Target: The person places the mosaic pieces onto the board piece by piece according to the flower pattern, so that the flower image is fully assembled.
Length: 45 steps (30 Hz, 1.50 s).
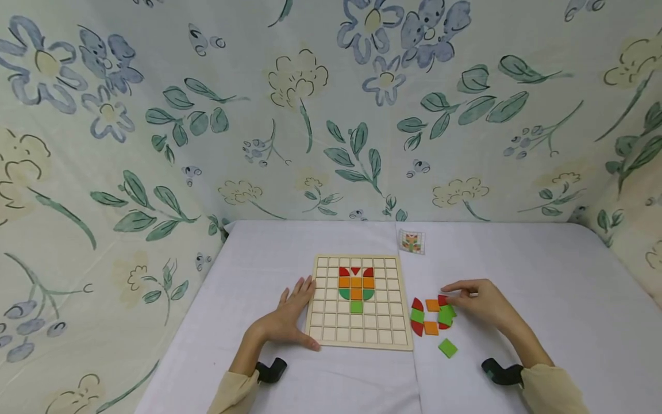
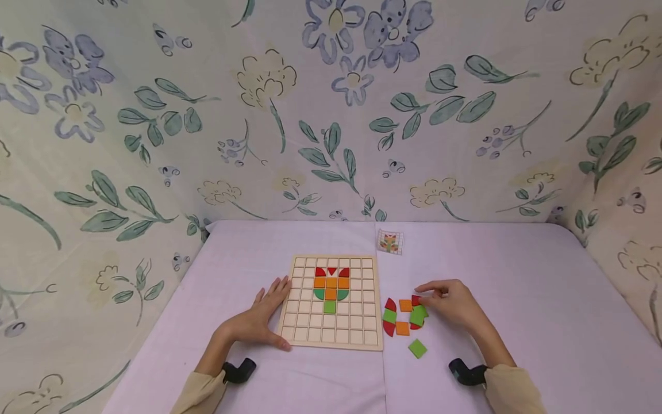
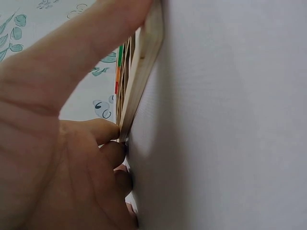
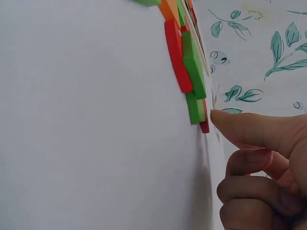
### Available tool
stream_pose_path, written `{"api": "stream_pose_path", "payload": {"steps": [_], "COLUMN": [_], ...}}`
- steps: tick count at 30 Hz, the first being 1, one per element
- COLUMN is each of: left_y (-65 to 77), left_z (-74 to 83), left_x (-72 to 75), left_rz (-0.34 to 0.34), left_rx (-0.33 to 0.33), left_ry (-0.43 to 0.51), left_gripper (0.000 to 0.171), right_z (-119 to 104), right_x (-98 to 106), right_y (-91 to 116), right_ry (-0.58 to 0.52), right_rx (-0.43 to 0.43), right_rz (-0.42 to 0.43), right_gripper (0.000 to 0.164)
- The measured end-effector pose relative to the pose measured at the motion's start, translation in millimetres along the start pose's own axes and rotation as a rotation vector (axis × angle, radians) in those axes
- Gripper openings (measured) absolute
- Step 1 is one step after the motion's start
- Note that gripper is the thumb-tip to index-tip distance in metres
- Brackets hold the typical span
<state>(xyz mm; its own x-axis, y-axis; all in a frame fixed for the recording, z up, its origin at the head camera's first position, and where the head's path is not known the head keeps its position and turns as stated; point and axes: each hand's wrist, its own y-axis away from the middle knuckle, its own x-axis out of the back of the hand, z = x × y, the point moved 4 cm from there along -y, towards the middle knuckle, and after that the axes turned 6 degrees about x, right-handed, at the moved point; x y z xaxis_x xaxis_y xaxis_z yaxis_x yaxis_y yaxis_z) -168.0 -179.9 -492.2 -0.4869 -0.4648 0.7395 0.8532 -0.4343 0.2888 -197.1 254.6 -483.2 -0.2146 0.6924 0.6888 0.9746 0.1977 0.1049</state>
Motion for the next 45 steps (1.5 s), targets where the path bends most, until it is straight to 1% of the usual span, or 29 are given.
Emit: {"api": "stream_pose_path", "payload": {"steps": [4,8,15,20,24,26,28,33,37,40,45], "left_y": [-0.4,-1.1,-1.0,-0.8,-1.5,-2.0,-2.4,-1.6,-1.6,-2.0,-2.0], "left_z": [-0.2,0.1,-0.7,-2.3,-3.0,-3.6,-4.3,-4.9,-5.0,-4.1,-3.5], "left_x": [0.3,0.7,-0.1,-1.1,-1.6,-2.0,-2.3,-1.3,-1.2,-1.1,-1.1], "left_rz": [0.001,0.007,0.008,0.010,0.012,0.013,0.010,0.003,0.005,0.010,0.012], "left_rx": [-0.003,-0.010,0.001,0.006,-0.005,-0.007,-0.002,0.017,0.014,-0.001,-0.007], "left_ry": [-0.004,0.002,-0.005,-0.007,-0.006,-0.009,-0.015,-0.022,-0.022,-0.011,0.006], "left_gripper": [0.141,0.141,0.140,0.141,0.141,0.141,0.141,0.141,0.141,0.141,0.140], "right_z": [11.6,15.5,12.8,10.0,7.0,5.8,4.8,3.4,1.4,-0.8,-4.1], "right_x": [-1.6,-4.0,-7.8,-8.8,-8.3,-8.3,-8.3,-8.2,-9.0,-10.5,-12.2], "right_y": [-3.1,-7.0,-11.8,-13.2,-13.2,-13.8,-14.8,-19.0,-21.5,-22.1,-22.3], "right_ry": [-0.038,-0.069,-0.071,-0.063,-0.041,-0.036,-0.038,-0.056,-0.049,-0.046,-0.033], "right_rx": [-0.030,-0.048,-0.050,-0.079,-0.099,-0.105,-0.091,-0.026,0.006,0.005,-0.003], "right_rz": [-0.045,-0.070,-0.049,-0.016,0.020,0.023,0.011,-0.061,-0.089,-0.067,-0.020], "right_gripper": [0.034,0.037,0.032,0.030,0.032,0.035,0.036,0.038,0.036,0.034,0.038]}}
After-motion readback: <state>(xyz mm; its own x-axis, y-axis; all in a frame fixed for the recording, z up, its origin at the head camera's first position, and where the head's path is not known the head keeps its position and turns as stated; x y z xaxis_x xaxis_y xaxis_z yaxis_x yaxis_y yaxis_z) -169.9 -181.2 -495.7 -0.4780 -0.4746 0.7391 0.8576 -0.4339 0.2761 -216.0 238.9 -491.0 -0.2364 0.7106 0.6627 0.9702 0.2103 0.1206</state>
